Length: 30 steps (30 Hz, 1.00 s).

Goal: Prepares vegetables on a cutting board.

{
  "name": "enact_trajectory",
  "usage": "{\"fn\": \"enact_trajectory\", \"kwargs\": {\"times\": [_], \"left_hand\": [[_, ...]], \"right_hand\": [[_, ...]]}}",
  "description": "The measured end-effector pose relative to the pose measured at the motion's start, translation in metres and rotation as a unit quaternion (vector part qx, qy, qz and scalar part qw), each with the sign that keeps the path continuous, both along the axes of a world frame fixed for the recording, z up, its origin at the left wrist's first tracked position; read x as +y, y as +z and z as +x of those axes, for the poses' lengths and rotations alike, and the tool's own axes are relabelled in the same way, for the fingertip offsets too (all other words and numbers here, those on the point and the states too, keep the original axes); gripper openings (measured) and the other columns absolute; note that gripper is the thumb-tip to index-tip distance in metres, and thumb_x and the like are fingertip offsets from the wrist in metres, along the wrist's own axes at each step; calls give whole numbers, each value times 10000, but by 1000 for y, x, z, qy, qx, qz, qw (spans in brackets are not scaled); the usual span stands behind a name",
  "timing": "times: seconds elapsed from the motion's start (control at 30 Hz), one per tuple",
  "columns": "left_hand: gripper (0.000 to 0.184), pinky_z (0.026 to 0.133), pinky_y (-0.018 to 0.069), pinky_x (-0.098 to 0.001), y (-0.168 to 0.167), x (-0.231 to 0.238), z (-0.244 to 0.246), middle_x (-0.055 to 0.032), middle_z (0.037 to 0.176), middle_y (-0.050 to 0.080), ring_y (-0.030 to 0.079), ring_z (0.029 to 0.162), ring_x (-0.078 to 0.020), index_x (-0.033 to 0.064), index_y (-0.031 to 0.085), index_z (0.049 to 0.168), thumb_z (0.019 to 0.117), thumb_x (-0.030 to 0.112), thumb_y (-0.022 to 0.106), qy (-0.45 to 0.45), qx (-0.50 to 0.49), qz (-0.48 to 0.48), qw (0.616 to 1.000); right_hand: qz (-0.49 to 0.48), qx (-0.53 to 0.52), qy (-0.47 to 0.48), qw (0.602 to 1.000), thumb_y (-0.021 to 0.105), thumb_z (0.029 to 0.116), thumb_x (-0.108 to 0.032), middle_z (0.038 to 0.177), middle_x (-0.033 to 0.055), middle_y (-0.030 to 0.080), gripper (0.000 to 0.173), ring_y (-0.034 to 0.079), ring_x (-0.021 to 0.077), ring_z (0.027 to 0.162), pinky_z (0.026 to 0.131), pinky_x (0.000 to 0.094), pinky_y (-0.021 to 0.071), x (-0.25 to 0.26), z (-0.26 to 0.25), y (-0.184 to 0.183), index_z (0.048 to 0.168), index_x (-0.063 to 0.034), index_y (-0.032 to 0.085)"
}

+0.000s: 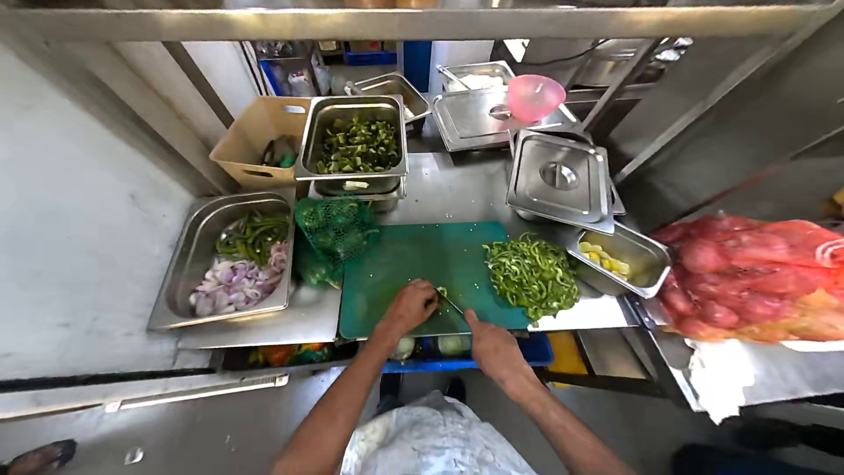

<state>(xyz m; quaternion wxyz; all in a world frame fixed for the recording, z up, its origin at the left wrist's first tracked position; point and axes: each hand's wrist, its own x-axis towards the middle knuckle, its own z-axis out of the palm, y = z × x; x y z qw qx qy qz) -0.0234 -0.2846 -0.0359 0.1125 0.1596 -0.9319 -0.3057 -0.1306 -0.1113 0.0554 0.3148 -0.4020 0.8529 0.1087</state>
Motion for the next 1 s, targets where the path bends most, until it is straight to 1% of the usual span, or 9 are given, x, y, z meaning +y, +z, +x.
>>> {"fn": "enact_trajectory", "kwargs": {"times": [0.1,0.27,0.37,0.53,0.73,0.8,0.87,0.93,1.0], "left_hand": [[140,1010,545,-363,-5,-2,2,-46,1028,734,679,1066,-183,81,756,923,947,217,732,-1,3,3,1000],[258,1049,531,-362,-6,-1,18,-52,1194,689,631,1182,-180,101,764,996,888,331,806,24,22,22,999],[232,1034,530,-377,-6,2,25,-72,1120,702,643,1140,-211,90,770,986,877,291,810,39,20,11,999],[175,1036,537,-391,-1,-2,22,-72,1116,731,679,1114,-205,79,775,996,970,233,698,25,-50,22,998],[210,815,628,-344,-3,7,19,-76,1035,723,717,871,-154,71,748,1032,945,260,718,177,36,94,979],[375,960,584,-401,-2,15,2,-72,1204,702,689,1077,-195,122,717,1200,944,395,718,202,7,89,975],[582,1117,470,-490,0,18,-19,-78,1425,600,541,1347,-281,187,628,1390,955,574,633,171,-78,41,981],[621,1081,482,-536,-9,20,-35,-118,1421,593,528,1349,-349,167,628,1388,1001,635,499,128,-120,-30,984],[584,1058,499,-528,-16,21,-40,-159,1346,640,580,1294,-368,99,648,1329,1055,568,433,101,-110,-54,987]], "right_hand": [[-13,-24,-6,1000,470,1007,-41,1186,219,681,610,682,414,1110,897,571,567,-11,-8,-22,1574,-212,322],[-28,-26,-7,999,481,1029,-112,1145,208,695,550,688,409,1090,910,562,558,-9,-12,-4,1554,-209,350],[-12,-10,11,1000,507,995,-64,1117,211,701,610,695,418,1058,869,569,565,-7,2,16,1560,-232,353],[-18,-44,10,999,485,1006,-64,1171,232,684,602,683,439,1088,892,598,558,-15,5,-17,1570,-199,325],[-125,-81,-39,988,447,1090,-271,1062,180,692,425,706,366,999,878,541,570,5,-21,7,1496,-162,385],[-163,-100,-84,978,469,1087,-278,1066,172,689,449,704,344,988,882,532,569,18,-29,7,1506,-142,381],[-194,-104,-116,969,493,1077,-269,1081,179,693,491,706,339,985,888,537,570,28,-35,-2,1531,-127,371],[-209,-104,-139,962,517,1068,-267,1077,191,694,504,710,349,955,856,551,575,37,-35,-12,1527,-119,373],[-220,-110,-157,957,538,1059,-268,1058,202,688,499,712,360,883,784,561,585,46,-31,-19,1506,-105,390]]}}
